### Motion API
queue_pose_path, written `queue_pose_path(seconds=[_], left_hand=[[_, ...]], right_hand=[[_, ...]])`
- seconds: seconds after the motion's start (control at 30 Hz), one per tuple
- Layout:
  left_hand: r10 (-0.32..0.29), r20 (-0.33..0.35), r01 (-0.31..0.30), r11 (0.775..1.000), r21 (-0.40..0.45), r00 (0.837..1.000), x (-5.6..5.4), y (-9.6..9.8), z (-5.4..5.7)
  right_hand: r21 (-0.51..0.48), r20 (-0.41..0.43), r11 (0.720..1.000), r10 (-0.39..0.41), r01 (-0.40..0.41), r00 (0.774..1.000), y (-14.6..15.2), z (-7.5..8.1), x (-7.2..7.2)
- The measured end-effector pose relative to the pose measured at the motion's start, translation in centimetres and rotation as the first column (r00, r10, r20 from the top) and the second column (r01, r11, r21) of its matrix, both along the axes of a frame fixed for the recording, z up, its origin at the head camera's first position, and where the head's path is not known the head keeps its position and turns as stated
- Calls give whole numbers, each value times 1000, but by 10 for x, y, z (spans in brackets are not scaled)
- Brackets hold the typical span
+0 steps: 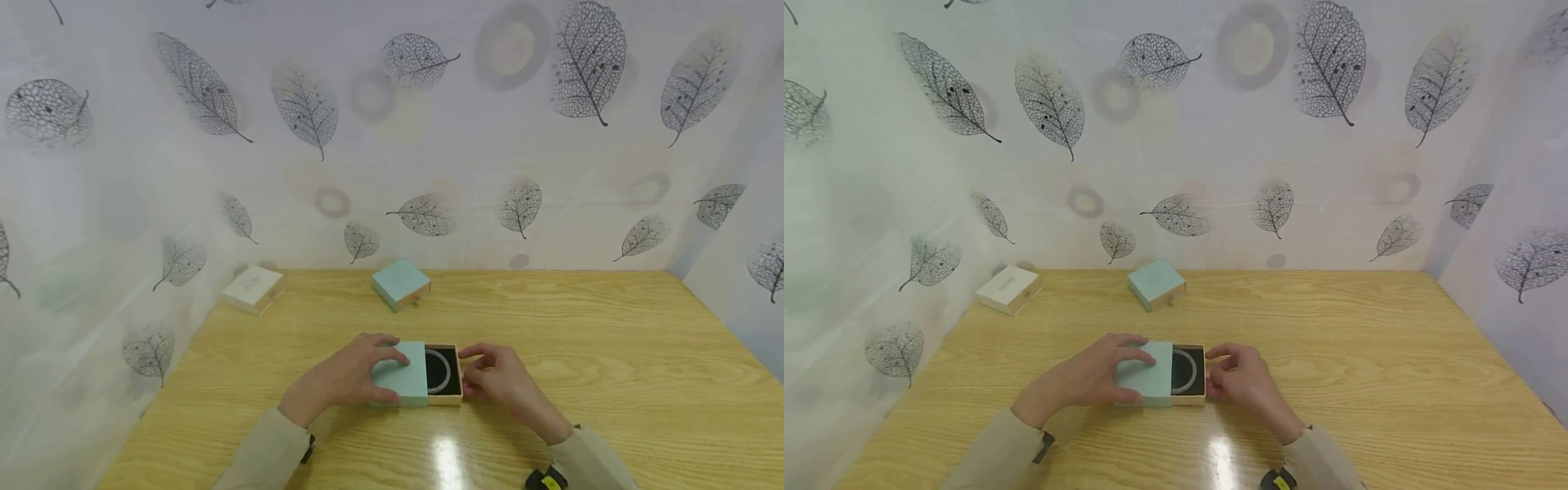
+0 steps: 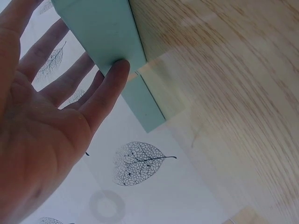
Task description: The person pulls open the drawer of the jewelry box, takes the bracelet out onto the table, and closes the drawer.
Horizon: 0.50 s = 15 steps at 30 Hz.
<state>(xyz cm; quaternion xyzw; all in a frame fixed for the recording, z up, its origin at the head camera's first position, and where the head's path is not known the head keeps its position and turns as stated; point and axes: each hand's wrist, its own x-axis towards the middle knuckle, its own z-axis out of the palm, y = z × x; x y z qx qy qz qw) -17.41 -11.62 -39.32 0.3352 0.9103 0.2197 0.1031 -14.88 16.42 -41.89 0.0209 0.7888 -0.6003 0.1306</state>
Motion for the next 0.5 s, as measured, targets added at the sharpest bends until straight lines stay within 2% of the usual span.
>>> queue_pose_path(seconds=[0.5], left_hand=[[4,-3,-4,1000,-18,1000,2,1,2]], right_hand=[[-35,35,999,14,-13,999,4,1,1]])
